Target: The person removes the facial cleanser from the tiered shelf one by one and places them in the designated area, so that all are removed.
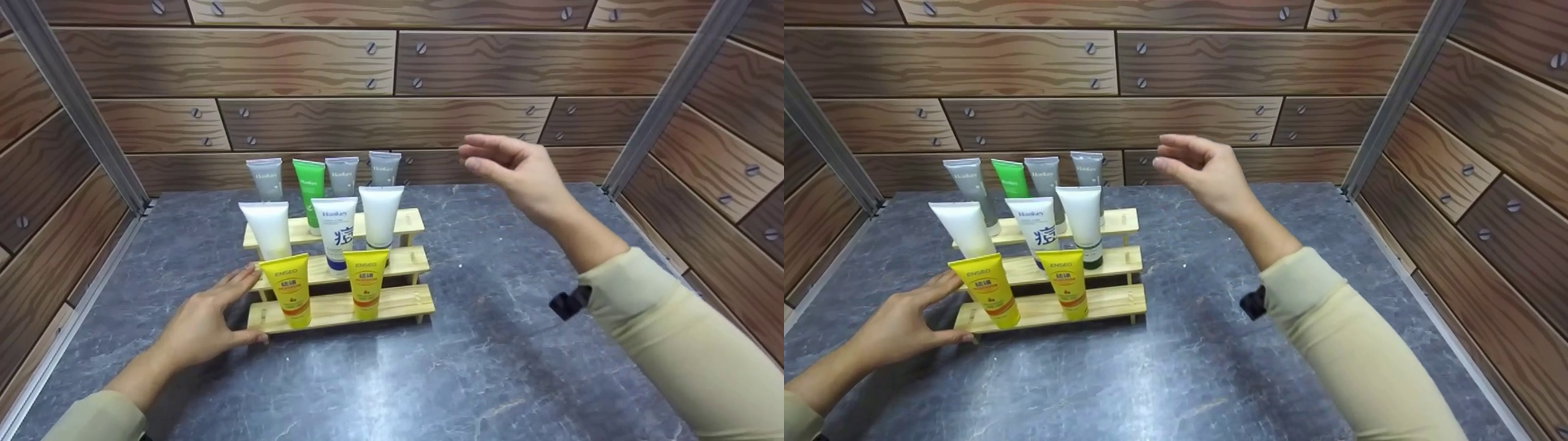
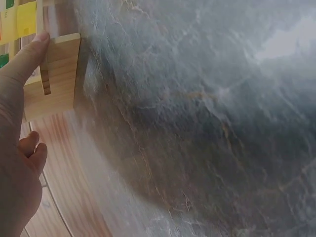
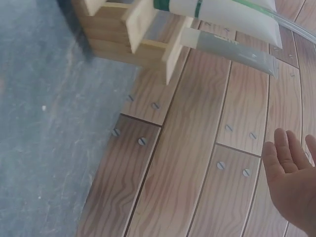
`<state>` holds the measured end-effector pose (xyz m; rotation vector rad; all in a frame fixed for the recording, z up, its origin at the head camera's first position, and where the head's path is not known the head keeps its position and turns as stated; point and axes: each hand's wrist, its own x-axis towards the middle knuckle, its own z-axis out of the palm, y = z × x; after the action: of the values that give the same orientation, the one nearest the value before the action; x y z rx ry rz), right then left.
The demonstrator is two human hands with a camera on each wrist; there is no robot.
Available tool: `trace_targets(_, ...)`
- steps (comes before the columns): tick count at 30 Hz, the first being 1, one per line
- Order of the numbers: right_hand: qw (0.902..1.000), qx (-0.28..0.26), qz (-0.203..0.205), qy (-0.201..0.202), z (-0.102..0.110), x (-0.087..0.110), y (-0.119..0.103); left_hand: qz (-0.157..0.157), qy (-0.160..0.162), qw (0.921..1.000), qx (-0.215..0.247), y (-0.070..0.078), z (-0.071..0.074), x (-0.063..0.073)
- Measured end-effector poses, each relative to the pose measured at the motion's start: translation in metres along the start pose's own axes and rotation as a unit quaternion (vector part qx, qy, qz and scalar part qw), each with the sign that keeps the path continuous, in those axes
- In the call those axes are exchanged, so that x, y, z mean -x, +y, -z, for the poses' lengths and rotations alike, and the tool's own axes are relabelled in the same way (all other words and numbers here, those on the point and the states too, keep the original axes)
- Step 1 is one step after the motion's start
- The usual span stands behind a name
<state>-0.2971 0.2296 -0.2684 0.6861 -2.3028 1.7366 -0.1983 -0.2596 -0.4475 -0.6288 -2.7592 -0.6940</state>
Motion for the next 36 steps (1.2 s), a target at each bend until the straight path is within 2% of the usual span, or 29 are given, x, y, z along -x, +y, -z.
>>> trace_targets(10,0.9992,-0.039,-0.001,0.003,-0.020,-0.026,0.004,0.017,-0.012,0.9998,0.002,0.002,-0.001,0.000)
trace_targets(17,0.9981,-0.058,-0.008,-0.015,-0.039,-0.036,0.011,0.016,0.019,0.9997,0.005,0.005,-0.003,0.006)
trace_targets(23,0.9974,-0.065,-0.013,-0.028,-0.052,-0.039,0.013,0.046,0.034,0.9983,0.001,0.005,-0.005,0.011)
trace_targets(29,0.9969,-0.069,-0.019,-0.034,-0.060,-0.043,0.015,0.039,0.008,0.9991,-0.012,0.005,-0.005,0.012)
trace_targets(36,0.9974,-0.047,-0.032,-0.045,-0.067,-0.047,0.017,0.020,-0.032,0.9993,0.000,0.005,-0.004,0.009)
